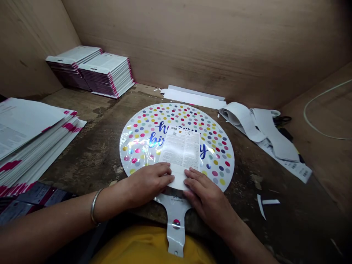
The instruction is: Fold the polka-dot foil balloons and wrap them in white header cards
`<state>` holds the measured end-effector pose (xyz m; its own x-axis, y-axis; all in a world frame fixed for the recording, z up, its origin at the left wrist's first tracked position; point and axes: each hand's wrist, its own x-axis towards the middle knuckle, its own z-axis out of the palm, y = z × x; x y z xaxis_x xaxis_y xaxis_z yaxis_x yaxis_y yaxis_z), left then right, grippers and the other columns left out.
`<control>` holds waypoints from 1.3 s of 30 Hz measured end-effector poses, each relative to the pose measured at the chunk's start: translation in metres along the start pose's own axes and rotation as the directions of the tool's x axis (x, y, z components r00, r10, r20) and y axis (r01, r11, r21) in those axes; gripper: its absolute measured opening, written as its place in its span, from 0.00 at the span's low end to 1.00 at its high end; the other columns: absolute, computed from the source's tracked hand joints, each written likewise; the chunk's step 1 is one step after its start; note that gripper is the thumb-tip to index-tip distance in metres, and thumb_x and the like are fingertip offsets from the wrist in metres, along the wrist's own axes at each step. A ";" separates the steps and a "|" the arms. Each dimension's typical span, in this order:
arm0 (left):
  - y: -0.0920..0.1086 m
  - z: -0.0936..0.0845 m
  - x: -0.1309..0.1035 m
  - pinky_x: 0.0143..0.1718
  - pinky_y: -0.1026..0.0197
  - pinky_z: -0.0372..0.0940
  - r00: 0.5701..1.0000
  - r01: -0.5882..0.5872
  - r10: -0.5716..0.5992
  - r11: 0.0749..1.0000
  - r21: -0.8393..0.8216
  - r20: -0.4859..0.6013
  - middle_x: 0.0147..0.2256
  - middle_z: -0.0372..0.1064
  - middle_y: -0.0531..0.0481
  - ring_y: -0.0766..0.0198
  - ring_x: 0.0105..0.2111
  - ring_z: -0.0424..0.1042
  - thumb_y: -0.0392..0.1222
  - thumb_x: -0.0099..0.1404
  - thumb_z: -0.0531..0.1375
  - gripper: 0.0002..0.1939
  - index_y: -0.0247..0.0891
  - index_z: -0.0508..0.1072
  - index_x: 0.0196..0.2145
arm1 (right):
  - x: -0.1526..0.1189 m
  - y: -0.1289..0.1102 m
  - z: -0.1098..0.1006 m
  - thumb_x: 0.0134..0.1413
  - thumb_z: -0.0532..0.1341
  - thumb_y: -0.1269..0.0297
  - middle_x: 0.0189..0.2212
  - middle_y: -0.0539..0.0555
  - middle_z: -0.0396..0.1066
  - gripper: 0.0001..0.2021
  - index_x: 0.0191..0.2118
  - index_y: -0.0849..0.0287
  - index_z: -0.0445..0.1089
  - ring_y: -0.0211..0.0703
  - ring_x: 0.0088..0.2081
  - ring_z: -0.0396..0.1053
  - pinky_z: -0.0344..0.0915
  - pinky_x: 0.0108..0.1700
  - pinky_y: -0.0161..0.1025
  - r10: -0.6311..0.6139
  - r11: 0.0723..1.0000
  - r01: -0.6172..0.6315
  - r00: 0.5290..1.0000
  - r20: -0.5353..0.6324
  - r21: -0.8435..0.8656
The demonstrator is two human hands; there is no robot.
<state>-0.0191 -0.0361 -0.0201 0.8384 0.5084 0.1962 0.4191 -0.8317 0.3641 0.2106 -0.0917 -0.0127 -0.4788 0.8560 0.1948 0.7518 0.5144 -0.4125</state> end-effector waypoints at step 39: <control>0.049 0.016 0.039 0.51 0.45 0.64 0.750 -0.047 -0.653 -0.211 -0.976 0.105 0.50 0.68 0.38 0.47 0.49 0.69 0.42 0.55 0.65 0.28 0.34 0.65 0.52 | 0.002 -0.021 -0.015 0.42 0.69 0.61 0.41 0.55 0.73 0.21 0.44 0.57 0.67 0.44 0.35 0.72 0.71 0.35 0.41 0.672 -0.093 -0.217 0.706 0.222 0.972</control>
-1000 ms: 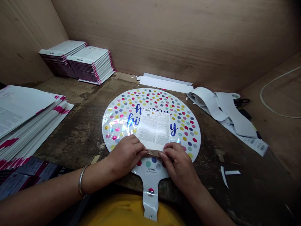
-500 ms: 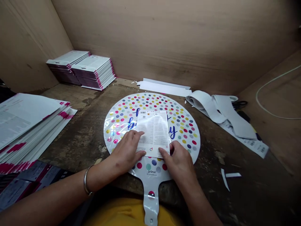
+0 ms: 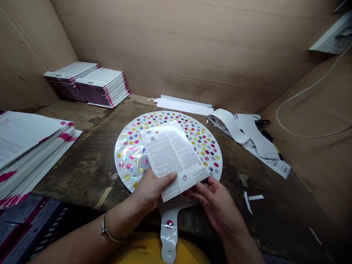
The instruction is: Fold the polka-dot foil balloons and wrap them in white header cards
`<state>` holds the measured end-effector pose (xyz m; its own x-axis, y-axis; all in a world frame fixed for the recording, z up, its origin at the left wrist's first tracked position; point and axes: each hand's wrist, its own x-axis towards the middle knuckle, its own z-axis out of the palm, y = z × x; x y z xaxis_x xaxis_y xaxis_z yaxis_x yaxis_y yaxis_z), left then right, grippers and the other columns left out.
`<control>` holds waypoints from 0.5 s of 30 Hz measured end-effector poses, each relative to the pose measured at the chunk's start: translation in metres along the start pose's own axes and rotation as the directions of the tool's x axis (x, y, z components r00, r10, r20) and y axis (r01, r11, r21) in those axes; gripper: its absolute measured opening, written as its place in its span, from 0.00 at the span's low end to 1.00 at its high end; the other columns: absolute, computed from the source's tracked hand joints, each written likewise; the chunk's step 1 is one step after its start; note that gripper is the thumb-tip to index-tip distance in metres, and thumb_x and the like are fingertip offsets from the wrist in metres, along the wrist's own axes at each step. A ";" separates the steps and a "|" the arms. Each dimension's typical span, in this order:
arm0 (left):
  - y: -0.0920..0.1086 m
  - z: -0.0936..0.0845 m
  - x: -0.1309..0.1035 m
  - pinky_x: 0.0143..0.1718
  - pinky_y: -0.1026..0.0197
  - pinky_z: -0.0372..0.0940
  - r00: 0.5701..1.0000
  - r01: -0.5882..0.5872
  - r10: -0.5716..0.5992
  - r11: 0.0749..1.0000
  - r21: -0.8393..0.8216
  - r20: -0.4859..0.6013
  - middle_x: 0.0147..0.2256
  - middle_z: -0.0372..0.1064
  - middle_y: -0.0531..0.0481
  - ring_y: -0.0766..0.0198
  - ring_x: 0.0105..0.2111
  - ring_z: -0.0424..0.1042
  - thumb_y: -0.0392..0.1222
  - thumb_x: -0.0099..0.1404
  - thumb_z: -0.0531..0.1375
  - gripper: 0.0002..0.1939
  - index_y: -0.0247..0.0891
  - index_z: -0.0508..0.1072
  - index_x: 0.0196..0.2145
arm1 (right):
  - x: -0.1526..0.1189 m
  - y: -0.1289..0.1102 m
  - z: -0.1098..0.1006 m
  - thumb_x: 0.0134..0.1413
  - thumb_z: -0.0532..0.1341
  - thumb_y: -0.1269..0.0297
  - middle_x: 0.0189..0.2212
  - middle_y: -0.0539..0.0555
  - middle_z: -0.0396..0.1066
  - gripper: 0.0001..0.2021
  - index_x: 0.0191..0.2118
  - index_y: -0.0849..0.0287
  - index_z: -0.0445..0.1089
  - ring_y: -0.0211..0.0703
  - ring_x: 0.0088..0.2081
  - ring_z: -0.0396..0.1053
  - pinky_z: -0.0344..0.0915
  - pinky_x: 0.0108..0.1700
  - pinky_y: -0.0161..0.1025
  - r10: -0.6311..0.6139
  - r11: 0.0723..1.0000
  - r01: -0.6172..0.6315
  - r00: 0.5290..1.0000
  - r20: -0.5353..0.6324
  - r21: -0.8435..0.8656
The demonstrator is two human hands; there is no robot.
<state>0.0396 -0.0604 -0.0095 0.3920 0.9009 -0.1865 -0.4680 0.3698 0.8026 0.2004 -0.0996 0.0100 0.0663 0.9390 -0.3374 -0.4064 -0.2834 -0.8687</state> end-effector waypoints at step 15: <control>-0.003 -0.003 0.000 0.51 0.49 0.63 0.995 -0.078 0.086 0.984 0.160 -0.049 0.50 0.69 0.42 0.50 0.49 0.69 0.43 0.57 0.64 0.23 0.34 0.69 0.50 | -0.007 -0.010 -0.011 0.52 0.61 0.66 0.44 0.57 0.66 0.15 0.47 0.53 0.69 0.50 0.47 0.63 0.61 0.50 0.51 -0.627 0.109 0.495 0.707 0.327 -0.862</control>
<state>0.0386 -0.0608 -0.0132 0.3107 0.9395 -0.1441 -0.3646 0.2578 0.8948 0.2146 -0.1051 0.0172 0.0037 0.9054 0.4245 0.7743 0.2660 -0.5742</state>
